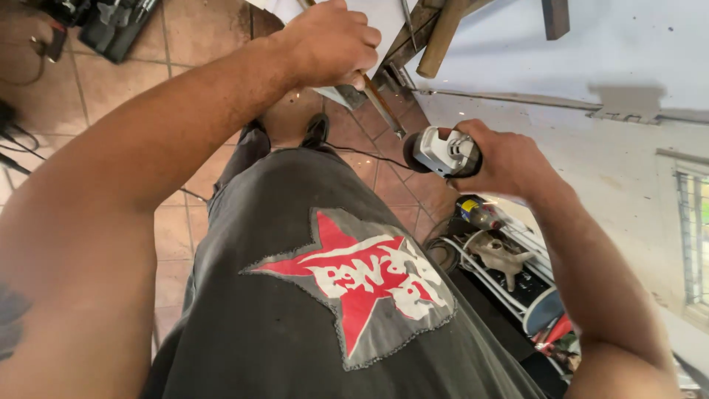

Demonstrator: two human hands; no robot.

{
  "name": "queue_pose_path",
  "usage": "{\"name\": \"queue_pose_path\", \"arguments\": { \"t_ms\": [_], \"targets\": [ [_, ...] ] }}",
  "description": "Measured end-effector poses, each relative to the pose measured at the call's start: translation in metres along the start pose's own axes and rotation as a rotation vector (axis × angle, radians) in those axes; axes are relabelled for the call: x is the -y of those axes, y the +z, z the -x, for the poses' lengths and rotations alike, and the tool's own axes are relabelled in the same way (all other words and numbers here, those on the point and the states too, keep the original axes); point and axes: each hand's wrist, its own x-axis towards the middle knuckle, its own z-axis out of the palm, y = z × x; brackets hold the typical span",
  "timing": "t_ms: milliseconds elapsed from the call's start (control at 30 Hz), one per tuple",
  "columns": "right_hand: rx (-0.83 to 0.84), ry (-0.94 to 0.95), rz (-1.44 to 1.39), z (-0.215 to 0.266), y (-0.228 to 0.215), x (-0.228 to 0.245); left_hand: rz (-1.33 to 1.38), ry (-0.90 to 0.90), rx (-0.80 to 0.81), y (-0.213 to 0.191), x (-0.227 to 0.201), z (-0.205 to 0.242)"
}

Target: Measuring, cutting with an angle grinder, and welding metal bars to construct a frame.

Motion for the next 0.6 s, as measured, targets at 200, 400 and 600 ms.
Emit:
{"name": "queue_pose_path", "arguments": {
  "t_ms": [200,400,600],
  "targets": [
    [-0.110,0.073,-0.401,0.013,0.052,-0.039,0.038,-0.034,0.025,-0.026,-0.007,-0.003],
    [-0.422,0.000,-0.815,0.005,0.155,-0.050,-0.068,0.031,-0.011,-0.032,-0.003,0.010],
    [-0.539,0.078,-1.113,-0.016,0.225,-0.025,-0.153,0.052,-0.005,-0.033,0.001,0.024]
  ]
}}
